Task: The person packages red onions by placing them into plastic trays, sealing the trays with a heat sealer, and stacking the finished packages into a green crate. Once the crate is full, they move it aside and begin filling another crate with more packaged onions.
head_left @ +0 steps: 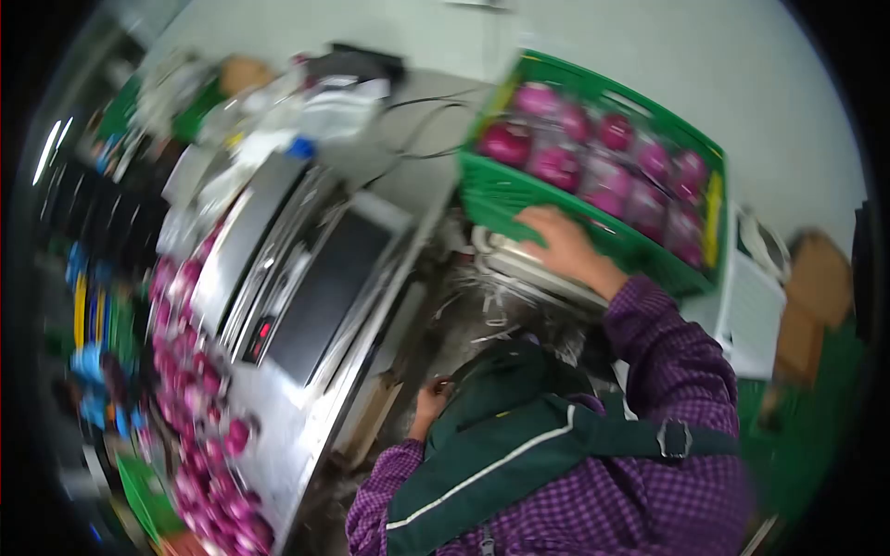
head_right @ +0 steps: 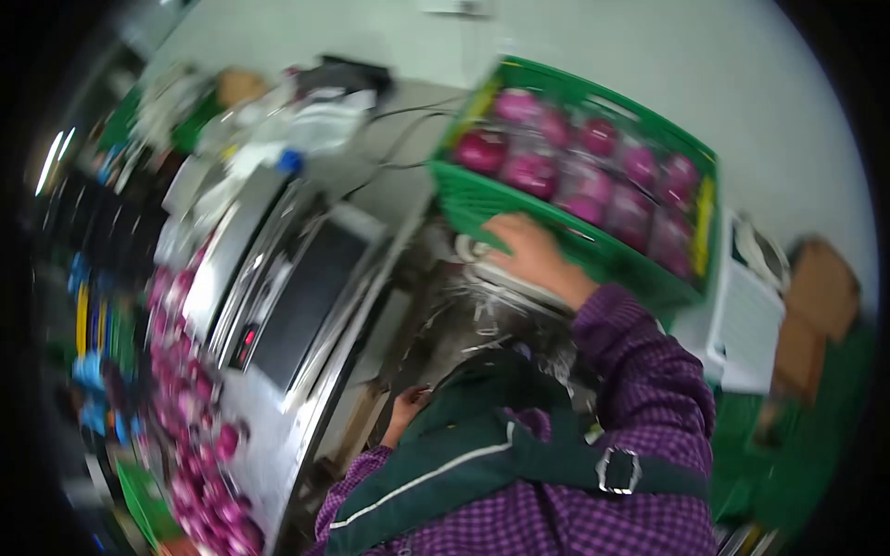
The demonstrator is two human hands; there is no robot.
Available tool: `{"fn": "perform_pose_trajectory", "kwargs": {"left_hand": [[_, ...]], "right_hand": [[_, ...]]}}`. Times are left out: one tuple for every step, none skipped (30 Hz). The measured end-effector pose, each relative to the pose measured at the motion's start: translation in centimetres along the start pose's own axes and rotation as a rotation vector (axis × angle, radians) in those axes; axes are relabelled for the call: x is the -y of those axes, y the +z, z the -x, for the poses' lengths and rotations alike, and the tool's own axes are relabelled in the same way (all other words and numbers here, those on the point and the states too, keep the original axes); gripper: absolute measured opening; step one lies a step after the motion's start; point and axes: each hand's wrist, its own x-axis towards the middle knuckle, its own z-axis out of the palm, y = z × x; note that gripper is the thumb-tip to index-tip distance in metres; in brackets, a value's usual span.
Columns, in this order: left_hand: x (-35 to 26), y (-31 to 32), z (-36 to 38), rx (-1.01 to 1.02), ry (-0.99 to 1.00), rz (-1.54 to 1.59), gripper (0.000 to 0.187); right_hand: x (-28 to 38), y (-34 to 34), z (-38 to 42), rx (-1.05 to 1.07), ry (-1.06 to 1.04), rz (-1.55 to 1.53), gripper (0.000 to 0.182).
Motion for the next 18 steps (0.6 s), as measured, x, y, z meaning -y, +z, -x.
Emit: {"fn": "perform_pose_trajectory", "kwargs": {"left_hand": [[-1.7, 0.4, -0.9, 0.012, -0.007, 0.062, 0.032], [-3.5, 0.6, -1.8, 0.012, -0.018, 0.130, 0.032], [-5.4, 1.0, -2.9, 0.056, -0.010, 0.104, 0.032], [-7.5, 1.5, -4.1, 0.052, -0.034, 0.157, 0.030], [-9.7, 1.9, -5.0, 0.039, -0.061, 0.214, 0.027], [-12.2, 2.1, -5.9, 0.038, -0.040, 0.270, 0.025], [-14.8, 2.2, -7.0, 0.035, -0.020, 0.329, 0.023], [-16.6, 2.2, -8.7, 0.004, 0.041, 0.293, 0.020], [-18.0, 1.9, -10.7, -0.021, 0.124, 0.303, 0.019], [-21.9, 1.8, -11.5, -0.059, 0.233, 0.311, 0.016], [-24.5, 1.5, -13.3, -0.068, 0.354, 0.327, 0.014], [-27.7, 1.2, -14.5, -0.130, 0.365, 0.338, 0.016], [-31.6, 0.6, -14.8, -0.189, 0.361, 0.294, 0.017], [-33.7, -0.1, -16.7, -0.207, 0.433, 0.306, 0.016], [-36.6, -0.1, -17.5, -0.271, 0.523, 0.328, 0.015], [-38.8, -0.8, -18.8, -0.273, 0.535, 0.364, 0.015], [-40.5, -1.5, -20.7, -0.318, 0.598, 0.271, 0.018], [-41.0, -0.7, -21.6, -0.294, 0.595, 0.270, 0.018]], "right_hand": [[-1.1, 0.3, 1.7, 0.080, 0.045, -0.203, 0.038], [-1.3, -0.4, 3.5, 0.039, 0.035, -0.154, 0.037], [-1.4, -1.5, 5.2, 0.004, 0.010, -0.110, 0.036], [-1.6, -3.3, 6.6, 0.000, 0.060, -0.099, 0.033], [-1.9, -4.7, 8.2, -0.013, 0.083, -0.091, 0.033], [-2.5, -6.0, 9.9, -0.093, 0.213, -0.153, 0.032], [-3.2, -7.6, 11.3, -0.174, 0.339, -0.216, 0.030], [-4.1, -9.6, 12.5, -0.182, 0.348, -0.209, 0.030], [-4.8, -11.5, 13.6, -0.290, 0.467, -0.190, 0.029], [-5.6, -12.8, 14.8, -0.394, 0.587, -0.173, 0.028], [-6.7, -13.7, 15.9, -0.527, 0.704, -0.208, 0.028], [-7.6, -14.4, 16.9, -0.604, 0.776, -0.113, 0.029], [-8.4, -15.1, 17.8, -0.680, 0.844, -0.015, 0.031], [-9.6, -15.4, 18.7, -0.680, 0.855, -0.013, 0.031], [-10.8, -15.3, 19.6, -0.726, 0.856, 0.177, 0.033], [-11.8, -15.3, 20.2, -0.767, 0.854, 0.371, 0.036], [-12.3, -15.4, 20.5, -0.752, 0.928, 0.374, 0.040], [-12.5, -15.7, 20.8, -0.754, 0.949, 0.387, 0.040]]}}
